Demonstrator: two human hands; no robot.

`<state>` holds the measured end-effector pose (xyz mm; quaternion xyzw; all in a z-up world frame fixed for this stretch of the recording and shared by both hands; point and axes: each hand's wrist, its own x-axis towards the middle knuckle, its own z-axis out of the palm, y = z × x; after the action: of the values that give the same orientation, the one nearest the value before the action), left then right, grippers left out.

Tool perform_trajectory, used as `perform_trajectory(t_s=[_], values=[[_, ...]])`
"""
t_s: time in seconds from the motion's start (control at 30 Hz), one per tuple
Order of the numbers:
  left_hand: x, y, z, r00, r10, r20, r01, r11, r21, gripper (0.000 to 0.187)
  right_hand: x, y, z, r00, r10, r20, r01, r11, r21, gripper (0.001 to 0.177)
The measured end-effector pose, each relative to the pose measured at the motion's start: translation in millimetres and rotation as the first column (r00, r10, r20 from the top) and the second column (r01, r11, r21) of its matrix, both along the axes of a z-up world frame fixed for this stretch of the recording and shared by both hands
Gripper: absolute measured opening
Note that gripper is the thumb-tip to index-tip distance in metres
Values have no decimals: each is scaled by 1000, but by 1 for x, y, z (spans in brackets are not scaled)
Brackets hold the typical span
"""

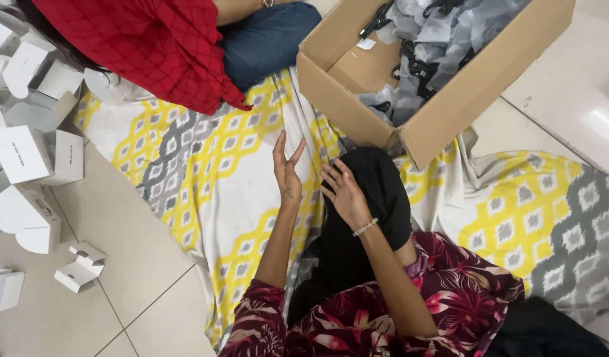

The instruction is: The person unboxes electronics (JioVoiceBox) from multiple packages on the floor.

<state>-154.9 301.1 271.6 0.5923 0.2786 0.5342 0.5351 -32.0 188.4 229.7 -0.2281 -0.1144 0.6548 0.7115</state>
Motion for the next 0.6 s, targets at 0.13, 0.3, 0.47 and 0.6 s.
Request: perform_trajectory(t_s=[0.13, 0.3, 0.47, 0.6], values=[[8, 9, -4, 993, -4, 120, 9, 999, -43, 63, -2, -1, -4, 992, -21, 126, 24, 999, -21, 64], [17, 13, 5, 993, 68, 101, -31, 942, -334, 60, -5, -2, -14, 995, -37, 93, 37, 999, 6, 67], [13, 27, -14, 977, 102, 188, -15, 909, -416, 43, -3, -3, -7, 996, -54, 65, 53, 999, 10, 65], [22, 23, -11, 978, 124, 167, -33, 885, -465, 34, -1, -16, 11, 997, -64, 47, 62, 998, 27, 58]])
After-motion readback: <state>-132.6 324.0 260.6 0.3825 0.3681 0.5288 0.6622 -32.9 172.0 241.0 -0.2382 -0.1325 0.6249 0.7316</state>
